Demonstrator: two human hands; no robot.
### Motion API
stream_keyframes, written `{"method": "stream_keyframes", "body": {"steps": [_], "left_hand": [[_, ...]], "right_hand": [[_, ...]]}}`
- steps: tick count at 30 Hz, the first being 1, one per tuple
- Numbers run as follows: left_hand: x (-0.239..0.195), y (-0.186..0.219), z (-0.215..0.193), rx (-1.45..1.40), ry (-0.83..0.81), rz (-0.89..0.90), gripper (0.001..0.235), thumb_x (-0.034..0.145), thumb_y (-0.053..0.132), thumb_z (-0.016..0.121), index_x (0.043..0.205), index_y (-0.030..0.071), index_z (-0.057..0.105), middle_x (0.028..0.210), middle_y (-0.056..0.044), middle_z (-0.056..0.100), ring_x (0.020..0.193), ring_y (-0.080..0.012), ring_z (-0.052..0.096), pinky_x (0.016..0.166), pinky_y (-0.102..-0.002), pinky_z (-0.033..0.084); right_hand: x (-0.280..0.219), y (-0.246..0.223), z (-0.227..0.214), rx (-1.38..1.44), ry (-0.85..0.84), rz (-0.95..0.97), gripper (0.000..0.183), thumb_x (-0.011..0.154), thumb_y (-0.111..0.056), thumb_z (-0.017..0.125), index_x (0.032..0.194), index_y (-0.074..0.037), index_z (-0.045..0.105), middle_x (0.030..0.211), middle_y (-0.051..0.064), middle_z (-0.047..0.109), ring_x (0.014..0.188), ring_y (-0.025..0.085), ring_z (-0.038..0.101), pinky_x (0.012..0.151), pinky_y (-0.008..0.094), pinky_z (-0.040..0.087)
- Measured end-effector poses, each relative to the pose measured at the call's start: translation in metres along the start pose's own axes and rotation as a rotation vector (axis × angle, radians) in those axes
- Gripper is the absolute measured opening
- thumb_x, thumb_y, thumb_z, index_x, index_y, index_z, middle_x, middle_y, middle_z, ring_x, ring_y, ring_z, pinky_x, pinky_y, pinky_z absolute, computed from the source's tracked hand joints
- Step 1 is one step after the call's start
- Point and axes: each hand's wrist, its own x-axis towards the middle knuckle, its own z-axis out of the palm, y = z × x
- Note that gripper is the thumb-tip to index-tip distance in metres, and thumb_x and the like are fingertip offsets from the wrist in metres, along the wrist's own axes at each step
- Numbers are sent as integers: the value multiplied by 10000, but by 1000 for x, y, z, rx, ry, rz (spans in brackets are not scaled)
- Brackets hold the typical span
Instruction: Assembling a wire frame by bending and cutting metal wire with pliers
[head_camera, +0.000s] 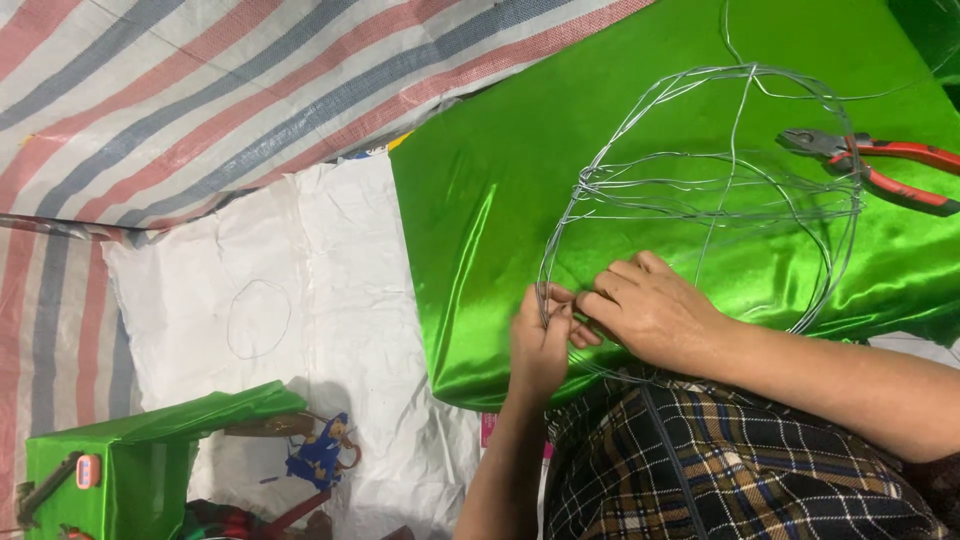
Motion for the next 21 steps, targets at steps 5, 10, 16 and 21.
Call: {"method": "stream_keyframes", "body": {"steps": [5,10,16,21], "left_hand": [[5,15,-9,228,-55,45,178,986,53,493,1103,-42,588,927,-251,730,679,-268,741,619,-363,586],[12,15,-11,140,-101,-4,195,1036,103,501,1107,-30,627,844,-203,710,663,-242,727,607,-319,577],[17,6,-17,19,-61,-222,148,1047,152,556,1051,44,657,834,-112,706,686,-175,704,618,-253,537],[18,46,-22,89,-164,-452,108,1039,82,538,1100,82,627,991,-96,688,879,-183,663,788,-304,537]], "right_hand": [[4,9,-12,108,-23,85,202,981,-290,632,812,-188,588,700,-21,471,664,178,530,644,336,464],[10,20,-28,185,66,99,180,965,-266,673,818,-183,613,667,-50,435,604,151,498,585,298,462],[4,51,-47,474,201,136,75,896,-169,755,902,-99,730,675,17,553,557,143,533,533,289,493],[9,65,-74,754,312,215,62,877,-28,739,902,13,699,803,124,691,673,178,629,646,273,526]]}}
